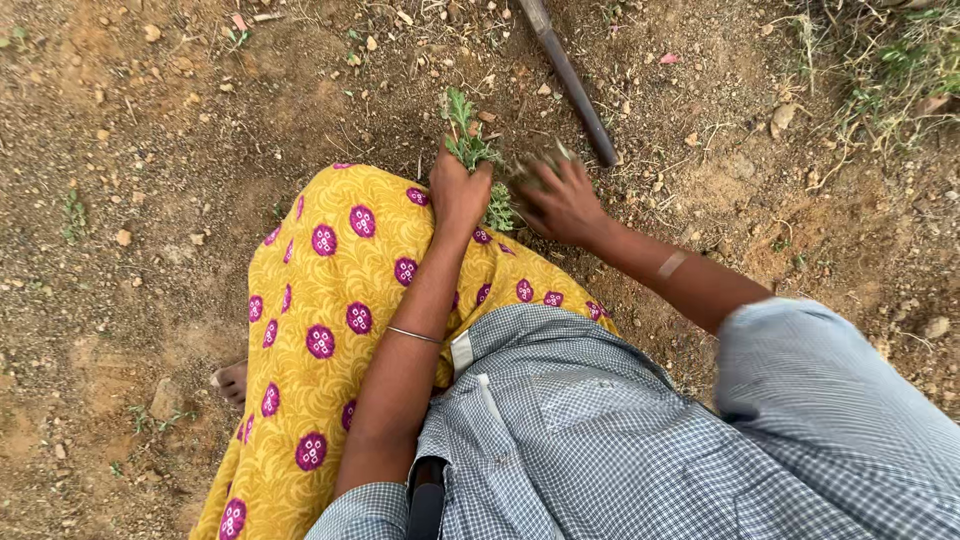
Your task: The person uses a small hand hoe to dig into the soil and pulls out weeds by hand.
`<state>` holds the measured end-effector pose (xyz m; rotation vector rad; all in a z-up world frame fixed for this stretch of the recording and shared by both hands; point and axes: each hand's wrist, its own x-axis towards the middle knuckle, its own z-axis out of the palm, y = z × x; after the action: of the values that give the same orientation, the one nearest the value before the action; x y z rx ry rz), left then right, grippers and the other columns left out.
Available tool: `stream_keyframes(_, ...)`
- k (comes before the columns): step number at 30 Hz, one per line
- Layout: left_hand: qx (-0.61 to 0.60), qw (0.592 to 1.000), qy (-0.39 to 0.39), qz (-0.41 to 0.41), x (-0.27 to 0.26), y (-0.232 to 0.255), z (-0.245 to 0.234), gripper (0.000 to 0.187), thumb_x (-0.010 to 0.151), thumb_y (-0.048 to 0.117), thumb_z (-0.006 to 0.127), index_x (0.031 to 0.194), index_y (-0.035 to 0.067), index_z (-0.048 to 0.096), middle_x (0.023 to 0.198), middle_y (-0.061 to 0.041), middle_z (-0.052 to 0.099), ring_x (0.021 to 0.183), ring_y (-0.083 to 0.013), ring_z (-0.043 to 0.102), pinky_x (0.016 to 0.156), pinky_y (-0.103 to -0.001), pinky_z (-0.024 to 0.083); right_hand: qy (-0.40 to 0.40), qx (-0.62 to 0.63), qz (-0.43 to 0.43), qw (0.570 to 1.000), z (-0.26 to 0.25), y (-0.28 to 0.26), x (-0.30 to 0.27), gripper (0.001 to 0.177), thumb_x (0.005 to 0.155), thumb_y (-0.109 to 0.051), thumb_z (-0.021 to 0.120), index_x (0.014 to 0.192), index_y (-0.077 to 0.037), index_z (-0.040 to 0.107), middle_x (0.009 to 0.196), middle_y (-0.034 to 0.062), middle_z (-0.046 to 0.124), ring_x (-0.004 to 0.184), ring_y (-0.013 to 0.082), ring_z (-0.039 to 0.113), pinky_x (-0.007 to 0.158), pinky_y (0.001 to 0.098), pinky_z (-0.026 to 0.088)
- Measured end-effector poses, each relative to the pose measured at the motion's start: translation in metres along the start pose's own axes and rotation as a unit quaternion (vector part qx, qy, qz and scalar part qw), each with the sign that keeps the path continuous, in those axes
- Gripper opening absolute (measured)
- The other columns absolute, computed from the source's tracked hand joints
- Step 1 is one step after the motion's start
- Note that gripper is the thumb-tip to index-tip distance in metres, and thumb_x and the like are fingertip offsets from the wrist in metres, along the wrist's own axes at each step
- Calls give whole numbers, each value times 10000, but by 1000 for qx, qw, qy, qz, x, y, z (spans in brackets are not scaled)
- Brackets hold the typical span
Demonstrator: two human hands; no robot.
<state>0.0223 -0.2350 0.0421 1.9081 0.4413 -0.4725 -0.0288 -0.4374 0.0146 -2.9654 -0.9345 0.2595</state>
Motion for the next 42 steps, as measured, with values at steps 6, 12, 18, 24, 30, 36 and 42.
stream_keyframes(6,91,990,-109,14,-10,-6,14,323,883,111,687,1194,86,602,917,-78,696,706,-161,661,702,-397,577,3,46,137,990,-3,45,-104,309,944,-455,653,1164,-253,728,1275,113,635,1124,301,530,884,471,487)
stream_keyframes(12,47,978,-200,-45,-40,8,57,276,892,174,683,1150,112,611,899,-60,677,672,-155,654,620,-363,574,-61,138,379,913,-2,71,-94,491,976,-572,702,1324,-234,625,1270,171,566,1082,302,503,845,451,479)
stream_keyframes(18,-3,977,-203,-70,-39,-11,69,329,863,214,721,1140,102,582,836,-5,635,588,-112,582,548,-312,513,-69,110,352,927,-18,40,-81,804,782,-457,837,1436,-160,476,1337,279,442,1131,423,476,812,561,529)
stream_keyframes(24,15,971,-187,-145,-18,-35,72,284,932,238,704,920,-31,615,594,39,447,448,-97,377,416,-277,327,-145,186,335,912,-38,9,-78,304,1046,-232,657,1345,-199,616,1266,171,576,1017,309,608,741,422,620)
stream_keyframes(30,8,979,-172,-105,-17,-44,71,222,944,207,664,916,-10,635,616,13,528,454,-112,457,428,-316,388,-68,325,333,883,-50,35,-39,409,902,-81,670,1297,-176,622,1311,138,560,983,258,657,820,344,636)
stream_keyframes(36,-12,983,-140,-115,-17,-32,66,275,909,202,677,1068,-17,627,779,-73,647,598,-169,586,561,-372,486,-137,80,208,965,-44,-3,-24,686,747,-245,860,1375,-206,588,1416,258,435,1263,511,434,941,612,498)
stream_keyframes(42,-18,984,-139,-109,-31,-7,49,714,862,448,707,1359,-41,555,1271,-242,631,1175,-345,612,1007,-469,473,-93,253,286,919,-23,5,-34,392,901,-257,786,1265,-185,659,1289,172,617,1136,332,630,952,445,588)
